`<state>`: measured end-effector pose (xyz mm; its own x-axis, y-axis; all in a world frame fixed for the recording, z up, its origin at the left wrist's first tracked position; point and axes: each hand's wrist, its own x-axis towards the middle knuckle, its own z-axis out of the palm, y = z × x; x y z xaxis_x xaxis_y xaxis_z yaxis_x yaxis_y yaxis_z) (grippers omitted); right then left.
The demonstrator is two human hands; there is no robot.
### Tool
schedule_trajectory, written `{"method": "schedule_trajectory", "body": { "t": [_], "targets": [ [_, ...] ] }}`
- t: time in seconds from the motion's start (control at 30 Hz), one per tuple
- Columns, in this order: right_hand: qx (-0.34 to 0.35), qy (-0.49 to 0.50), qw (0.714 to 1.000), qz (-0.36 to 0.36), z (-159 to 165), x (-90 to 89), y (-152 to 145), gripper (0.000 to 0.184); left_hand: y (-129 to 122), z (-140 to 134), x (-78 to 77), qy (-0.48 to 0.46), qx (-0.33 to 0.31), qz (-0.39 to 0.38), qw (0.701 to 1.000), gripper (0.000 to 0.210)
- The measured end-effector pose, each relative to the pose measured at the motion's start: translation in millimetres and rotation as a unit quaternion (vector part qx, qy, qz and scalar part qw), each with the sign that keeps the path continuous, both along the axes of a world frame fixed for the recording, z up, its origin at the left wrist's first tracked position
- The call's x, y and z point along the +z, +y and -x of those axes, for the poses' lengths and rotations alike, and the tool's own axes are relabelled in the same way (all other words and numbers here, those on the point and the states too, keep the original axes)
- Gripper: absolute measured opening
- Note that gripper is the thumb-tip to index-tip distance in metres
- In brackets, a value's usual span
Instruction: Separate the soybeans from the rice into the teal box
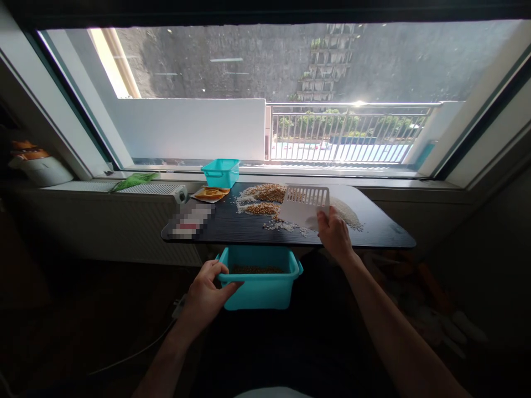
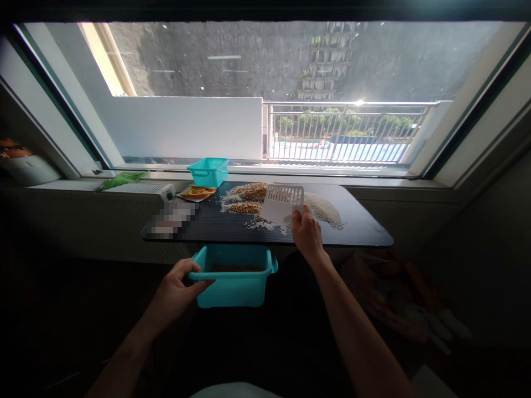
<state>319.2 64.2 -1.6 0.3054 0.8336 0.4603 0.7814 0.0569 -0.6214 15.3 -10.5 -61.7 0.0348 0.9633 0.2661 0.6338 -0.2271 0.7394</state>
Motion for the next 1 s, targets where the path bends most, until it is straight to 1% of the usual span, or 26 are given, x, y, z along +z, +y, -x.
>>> {"method": "schedule_trajectory", "body": {
  "t": [0.1,0.27,0.47,0.67,1.0],
  "targets": [
    [0.006,-0.001,1.0,-0.001,0,-2.7,0,0.028,1,1,-1.1,0.002,0.006,-0.002,1.0,0.029],
    [0.036,0.036,0.999,-0.008,2,-6.5,3,0.028,2,4,-2.0,0.003,0.012,-0.005,1.0,0.028],
    [0.029,0.037,0.999,-0.006,1,-8.2,7,0.029,1,5,0.6,0.001,0.015,-0.004,1.0,0.026],
    [0.039,0.033,0.999,-0.015,10,-12.3,13,0.027,2,8,0.4,-0.006,0.019,0.002,1.0,0.028],
    [0.041,0.07,0.997,-0.015,10,-11.8,15,0.027,4,11,-0.7,-0.006,0.03,0.012,0.999,0.03]
  ]
}}
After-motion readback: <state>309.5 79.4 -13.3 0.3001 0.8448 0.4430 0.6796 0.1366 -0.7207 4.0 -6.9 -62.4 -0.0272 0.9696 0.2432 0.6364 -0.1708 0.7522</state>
